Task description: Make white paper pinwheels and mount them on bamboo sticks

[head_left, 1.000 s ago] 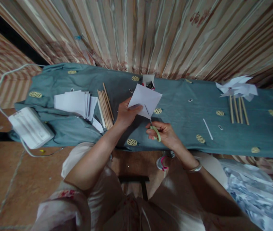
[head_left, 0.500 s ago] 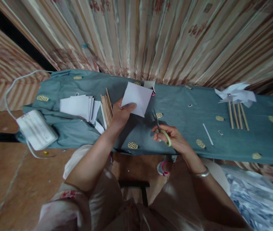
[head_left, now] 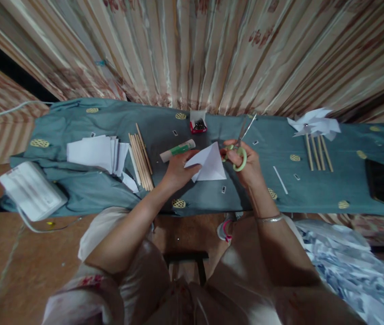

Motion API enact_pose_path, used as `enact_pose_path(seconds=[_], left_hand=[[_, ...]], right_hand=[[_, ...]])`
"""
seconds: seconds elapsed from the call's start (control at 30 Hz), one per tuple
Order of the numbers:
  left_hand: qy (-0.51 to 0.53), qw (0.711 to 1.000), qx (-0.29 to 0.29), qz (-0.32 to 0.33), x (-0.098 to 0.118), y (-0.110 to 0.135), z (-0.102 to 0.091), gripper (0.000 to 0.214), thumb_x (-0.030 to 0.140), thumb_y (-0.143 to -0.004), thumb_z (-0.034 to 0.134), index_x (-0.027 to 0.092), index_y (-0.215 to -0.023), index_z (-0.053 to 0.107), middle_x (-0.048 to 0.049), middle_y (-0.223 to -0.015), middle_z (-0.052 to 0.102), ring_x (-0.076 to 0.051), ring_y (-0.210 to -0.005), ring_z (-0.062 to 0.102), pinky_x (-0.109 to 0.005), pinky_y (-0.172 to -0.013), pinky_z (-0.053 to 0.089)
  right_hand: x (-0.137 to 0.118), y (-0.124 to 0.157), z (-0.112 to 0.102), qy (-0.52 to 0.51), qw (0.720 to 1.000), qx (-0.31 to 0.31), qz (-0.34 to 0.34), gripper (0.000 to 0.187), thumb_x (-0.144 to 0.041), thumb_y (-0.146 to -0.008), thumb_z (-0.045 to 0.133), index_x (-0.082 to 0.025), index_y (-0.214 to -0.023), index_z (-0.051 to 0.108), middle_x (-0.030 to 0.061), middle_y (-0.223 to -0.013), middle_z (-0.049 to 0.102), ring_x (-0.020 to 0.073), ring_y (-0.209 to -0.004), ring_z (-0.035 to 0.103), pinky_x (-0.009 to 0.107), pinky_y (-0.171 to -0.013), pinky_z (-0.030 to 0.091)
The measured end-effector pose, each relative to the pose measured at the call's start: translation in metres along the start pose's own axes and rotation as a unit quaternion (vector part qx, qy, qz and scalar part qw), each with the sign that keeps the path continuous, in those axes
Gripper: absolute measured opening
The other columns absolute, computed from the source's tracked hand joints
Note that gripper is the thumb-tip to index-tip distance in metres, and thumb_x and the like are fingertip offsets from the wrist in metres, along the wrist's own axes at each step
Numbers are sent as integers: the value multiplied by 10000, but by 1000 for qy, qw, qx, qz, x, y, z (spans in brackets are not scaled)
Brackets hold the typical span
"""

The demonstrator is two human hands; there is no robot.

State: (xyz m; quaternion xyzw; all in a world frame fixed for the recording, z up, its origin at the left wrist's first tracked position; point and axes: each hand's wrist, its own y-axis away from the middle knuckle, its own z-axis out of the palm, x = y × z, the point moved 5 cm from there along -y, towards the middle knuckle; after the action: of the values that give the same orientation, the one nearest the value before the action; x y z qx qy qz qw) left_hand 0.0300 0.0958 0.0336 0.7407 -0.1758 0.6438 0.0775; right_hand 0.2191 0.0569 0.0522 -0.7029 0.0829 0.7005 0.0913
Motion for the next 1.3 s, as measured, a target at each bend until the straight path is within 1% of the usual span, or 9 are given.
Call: enact_pose_path(seconds=[0.13, 0.23, 0.33, 0.47, 0.7, 0.9, 1.07, 1.17, 1.3], left_hand=[[6, 1000, -18, -8, 2, 3, 6, 293, 130, -666, 715, 169, -953, 762, -53, -949, 779, -252, -910, 713, -344, -847, 534], [23, 999, 2, -25, -2, 3, 5, 328, 145, -648, 757, 158, -976, 759, -64, -965, 771, -249, -930, 707, -330, -841, 532], [98, 993, 23, -63, -12, 4, 7, 338, 220, -622, 816, 156, -948, 754, -56, -890, 760, -224, -819, 693, -322, -757, 538], [193, 975, 23, -111, -25, 7, 16, 255, 332, -626, 840, 151, -785, 757, -46, -774, 741, -187, -689, 648, -310, -664, 522], [194, 971, 32, -136, -30, 11, 21, 158, 304, -609, 821, 163, -644, 757, -19, -679, 723, -150, -614, 602, -260, -589, 468], [177, 975, 22, -132, -29, 11, 19, 172, 309, -617, 780, 169, -555, 703, 10, -570, 658, -124, -535, 531, -241, -530, 398], [159, 980, 15, -117, -26, 9, 13, 144, 309, -644, 761, 180, -590, 725, 4, -583, 669, -143, -546, 557, -259, -546, 425], [141, 984, 8, -108, -23, 8, 9, 139, 295, -668, 748, 180, -594, 730, -16, -586, 677, -162, -567, 596, -281, -589, 463], [116, 985, 10, -124, -18, 10, 6, 158, 293, -690, 711, 181, -581, 735, -36, -601, 702, -164, -594, 617, -286, -642, 486]], right_hand=[[-1, -5, 6, 39, 999, 9, -3, 474, -559, -575, 843, -260, -893, 658, -37, -740, 628, 138, -654, 563, 296, -627, 469], [2, -7, 10, 31, 999, 21, 7, 431, -502, -566, 856, -248, -848, 650, -54, -682, 592, 110, -576, 500, 272, -553, 426], [7, -11, 8, 14, 998, 55, 10, 401, -475, -579, 848, -250, -841, 646, -54, -686, 595, 107, -572, 501, 268, -550, 432], [16, -15, -3, -10, 993, 116, -8, 362, -454, -609, 818, -259, -866, 654, -55, -703, 578, 110, -603, 512, 270, -590, 447], [22, -16, -1, 16, 995, 93, -23, 373, -519, -657, 782, -268, -887, 630, -44, -734, 575, 127, -641, 531, 285, -620, 440], [20, -18, -2, 11, 995, 94, -12, 335, -434, -639, 804, -260, -875, 641, -65, -660, 526, 105, -565, 470, 267, -556, 410], [24, -21, -7, -1, 993, 114, 0, 324, -396, -616, 815, -255, -862, 659, -62, -664, 532, 100, -571, 477, 257, -546, 417], [25, -22, -10, -26, 991, 130, -2, 288, -331, -610, 818, -250, -845, 673, -72, -638, 504, 85, -547, 442, 243, -524, 389], [25, -24, -15, -51, 988, 142, -9, 284, -287, -585, 829, -241, -824, 682, -79, -630, 472, 75, -535, 408, 241, -517, 358]])
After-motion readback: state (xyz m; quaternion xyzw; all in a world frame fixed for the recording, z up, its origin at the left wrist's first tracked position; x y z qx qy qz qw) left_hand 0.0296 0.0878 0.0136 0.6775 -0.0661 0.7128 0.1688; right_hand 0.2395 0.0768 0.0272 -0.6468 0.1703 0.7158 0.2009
